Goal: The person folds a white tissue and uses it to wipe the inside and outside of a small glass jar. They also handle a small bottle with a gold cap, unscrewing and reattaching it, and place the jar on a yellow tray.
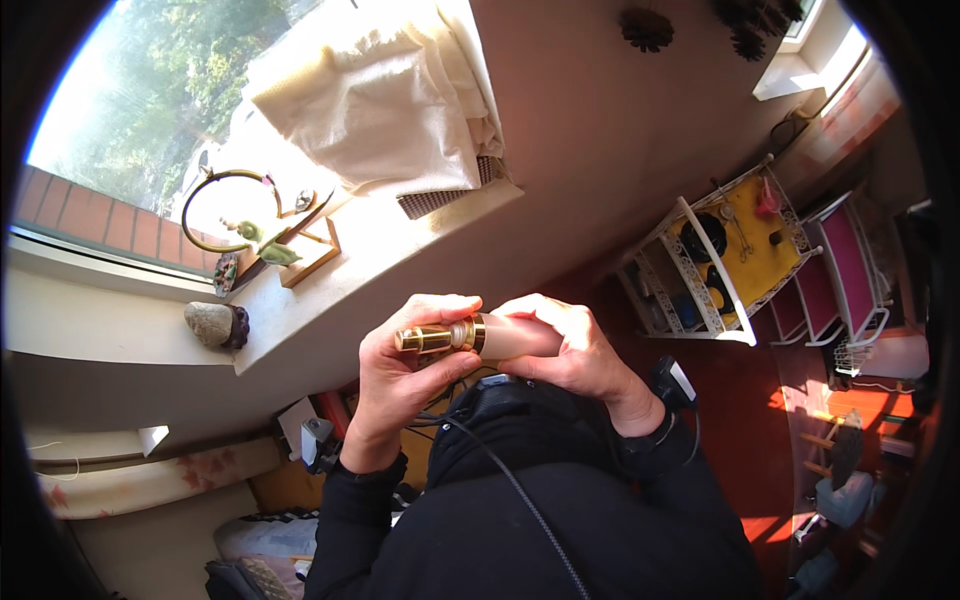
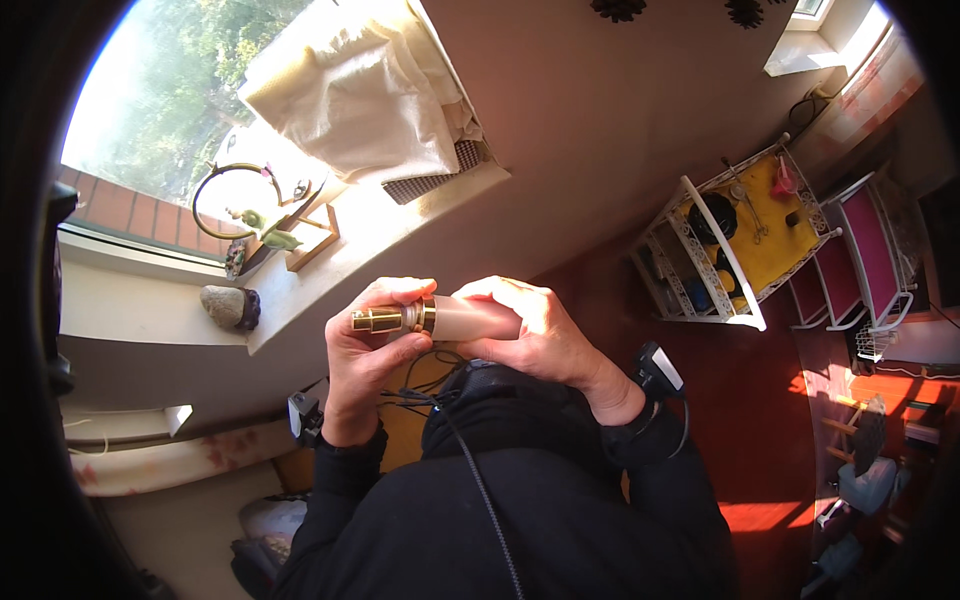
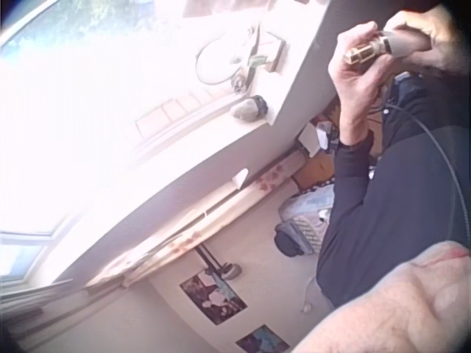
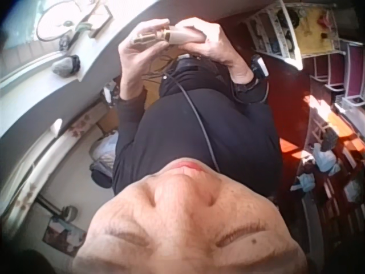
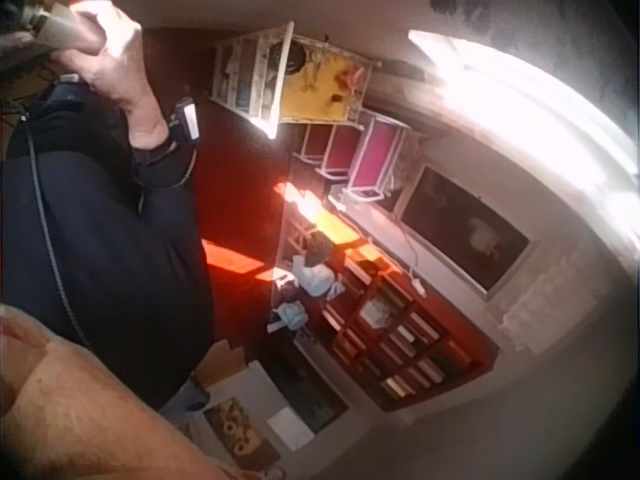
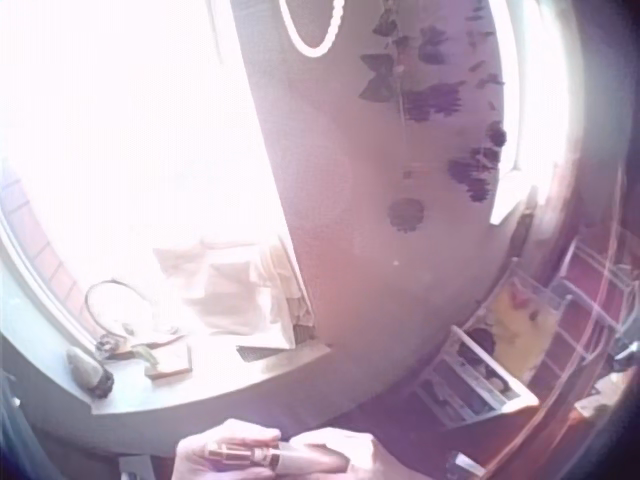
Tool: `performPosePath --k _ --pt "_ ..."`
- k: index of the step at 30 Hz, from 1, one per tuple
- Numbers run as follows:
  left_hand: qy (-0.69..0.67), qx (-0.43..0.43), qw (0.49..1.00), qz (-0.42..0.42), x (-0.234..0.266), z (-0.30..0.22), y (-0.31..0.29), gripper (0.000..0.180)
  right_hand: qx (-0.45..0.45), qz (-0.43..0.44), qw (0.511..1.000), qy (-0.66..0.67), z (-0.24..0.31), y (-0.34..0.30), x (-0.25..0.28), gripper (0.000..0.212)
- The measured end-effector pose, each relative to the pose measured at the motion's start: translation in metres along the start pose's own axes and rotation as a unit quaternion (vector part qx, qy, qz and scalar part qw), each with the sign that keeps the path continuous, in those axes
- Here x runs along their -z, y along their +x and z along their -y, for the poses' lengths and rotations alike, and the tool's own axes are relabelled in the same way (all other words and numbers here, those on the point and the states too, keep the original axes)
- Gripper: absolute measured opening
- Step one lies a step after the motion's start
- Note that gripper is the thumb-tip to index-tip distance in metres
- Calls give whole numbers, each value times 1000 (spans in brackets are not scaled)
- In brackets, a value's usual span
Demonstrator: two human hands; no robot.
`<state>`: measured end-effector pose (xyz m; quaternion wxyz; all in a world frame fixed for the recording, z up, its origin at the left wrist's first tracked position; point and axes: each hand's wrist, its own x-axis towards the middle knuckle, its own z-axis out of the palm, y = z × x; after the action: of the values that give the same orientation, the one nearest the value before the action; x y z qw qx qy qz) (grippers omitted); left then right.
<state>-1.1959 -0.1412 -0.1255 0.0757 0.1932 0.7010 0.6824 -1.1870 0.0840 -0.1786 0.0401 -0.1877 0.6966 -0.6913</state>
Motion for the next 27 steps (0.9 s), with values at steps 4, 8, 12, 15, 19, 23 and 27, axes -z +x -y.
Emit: performPosePath --k 4,8,12,15,19,23,27 --pt "-11 20 1000 -13 -26 -1 7 70 -129 67 978 151 -4 -10 26 45" --pt "177 13 984 -31 -41 -16 14 68 -126 68 983 115 -5 -19 48 46" --pt "236 125 964 -3 -56 -29 21 38 -74 59 992 87 -8 -27 62 47" --pt "237 95 965 52 -60 -36 29 34 -92 74 990 79 -12 -30 72 51" --pt "274 67 958 53 -67 -46 33 39 -68 58 991 102 -15 -32 72 48" --pt "335 82 932 107 -68 -54 39 47 0 17 1000 20 -11 -38 70 47" --pt "371 -64 907 189 -71 -54 50 49 -33 22 998 54 -5 -46 77 47"
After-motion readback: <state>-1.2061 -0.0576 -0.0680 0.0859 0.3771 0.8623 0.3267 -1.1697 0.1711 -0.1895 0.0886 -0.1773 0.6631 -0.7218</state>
